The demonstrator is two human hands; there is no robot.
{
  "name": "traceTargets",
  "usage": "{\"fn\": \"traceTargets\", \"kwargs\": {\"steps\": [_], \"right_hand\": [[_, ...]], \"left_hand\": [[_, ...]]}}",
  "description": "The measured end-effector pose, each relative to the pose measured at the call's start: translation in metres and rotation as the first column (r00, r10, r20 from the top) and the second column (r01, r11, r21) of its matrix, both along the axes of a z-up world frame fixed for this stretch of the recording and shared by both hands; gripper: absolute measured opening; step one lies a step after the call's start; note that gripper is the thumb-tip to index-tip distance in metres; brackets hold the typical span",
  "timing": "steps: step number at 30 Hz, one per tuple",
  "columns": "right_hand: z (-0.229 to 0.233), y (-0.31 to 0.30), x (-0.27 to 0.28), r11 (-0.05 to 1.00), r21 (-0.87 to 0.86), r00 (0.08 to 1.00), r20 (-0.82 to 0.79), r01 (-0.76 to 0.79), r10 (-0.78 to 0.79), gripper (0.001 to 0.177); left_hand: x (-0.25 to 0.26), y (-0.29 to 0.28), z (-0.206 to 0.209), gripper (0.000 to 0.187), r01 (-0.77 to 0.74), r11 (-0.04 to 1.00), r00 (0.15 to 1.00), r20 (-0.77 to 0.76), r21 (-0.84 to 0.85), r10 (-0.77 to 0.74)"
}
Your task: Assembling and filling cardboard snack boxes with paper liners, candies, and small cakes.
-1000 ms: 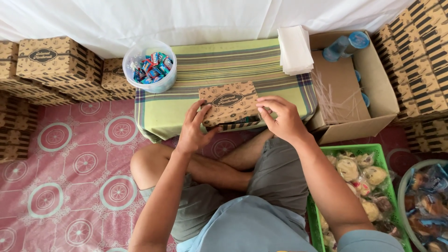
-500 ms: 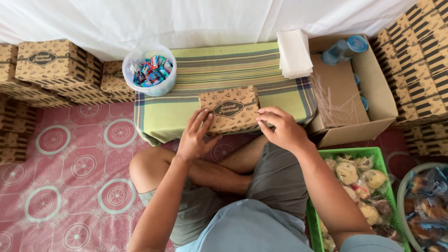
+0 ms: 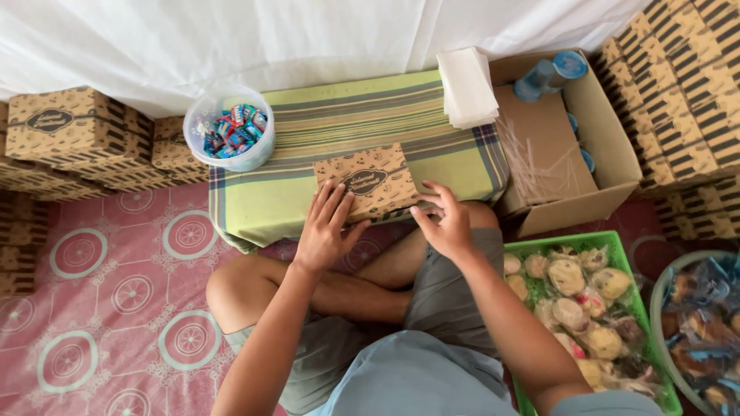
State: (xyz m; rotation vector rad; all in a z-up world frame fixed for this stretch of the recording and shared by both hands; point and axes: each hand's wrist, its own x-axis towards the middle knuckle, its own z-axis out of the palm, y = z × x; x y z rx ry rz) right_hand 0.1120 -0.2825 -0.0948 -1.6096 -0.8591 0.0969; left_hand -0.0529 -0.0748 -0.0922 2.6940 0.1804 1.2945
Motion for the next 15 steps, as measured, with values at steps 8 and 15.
{"fn": "traceTargets", "kwargs": {"steps": [8,15], "right_hand": [[0.0,0.01,-0.019,0.991,0.049,0.979,0.162,0.121,-0.128,0.052],[0.024,0.014,-0.023,0.987,0.058,0.944,0.287,0.15,-0.16,0.054]], "left_hand": [[0.003,-0.004,0.001,0.064,-0.01,1.0,0.999,0.03,0.012,0.01],[0.026,-0.01,0.015,0.057,-0.039,0.986,0.999,-0.003,0.165,0.04]]}}
